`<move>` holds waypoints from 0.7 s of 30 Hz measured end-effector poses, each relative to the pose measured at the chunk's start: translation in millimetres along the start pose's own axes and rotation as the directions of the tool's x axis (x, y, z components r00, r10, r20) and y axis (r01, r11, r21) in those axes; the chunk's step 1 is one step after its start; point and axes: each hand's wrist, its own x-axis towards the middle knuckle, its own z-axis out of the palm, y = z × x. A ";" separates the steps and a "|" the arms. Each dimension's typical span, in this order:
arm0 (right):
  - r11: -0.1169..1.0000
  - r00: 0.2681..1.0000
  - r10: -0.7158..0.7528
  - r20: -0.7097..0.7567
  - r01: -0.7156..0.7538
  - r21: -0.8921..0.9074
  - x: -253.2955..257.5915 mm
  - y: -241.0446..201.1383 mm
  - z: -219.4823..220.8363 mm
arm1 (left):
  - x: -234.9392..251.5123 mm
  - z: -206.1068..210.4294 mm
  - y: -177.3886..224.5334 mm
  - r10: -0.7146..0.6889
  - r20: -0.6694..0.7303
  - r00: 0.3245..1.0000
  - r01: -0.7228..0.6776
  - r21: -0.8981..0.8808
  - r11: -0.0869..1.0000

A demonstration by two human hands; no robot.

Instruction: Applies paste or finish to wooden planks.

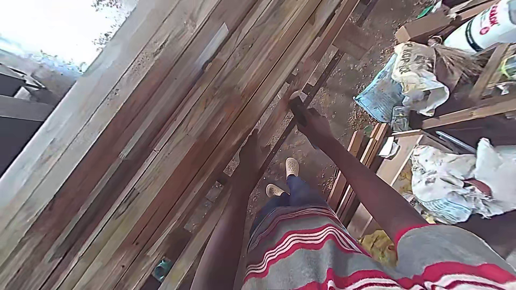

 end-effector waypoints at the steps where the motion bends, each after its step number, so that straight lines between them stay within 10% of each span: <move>1: 0.998 1.000 -0.004 0.014 0.005 -0.067 -8.5 -5.7 -5.8 | 3.9 -2.1 1.6 -0.062 0.048 0.997 0.062 -0.001 0.998; 11: 0.981 0.981 0.179 0.071 -0.184 0.061 26.8 -51.6 -52.7 | -11.9 18.8 18.3 -0.105 -0.157 0.982 0.107 0.003 0.994; 21: 0.968 0.916 0.138 0.377 -0.205 0.144 -32.0 -63.4 -46.0 | -4.1 -11.1 9.4 -0.103 0.118 0.988 0.111 -0.062 0.992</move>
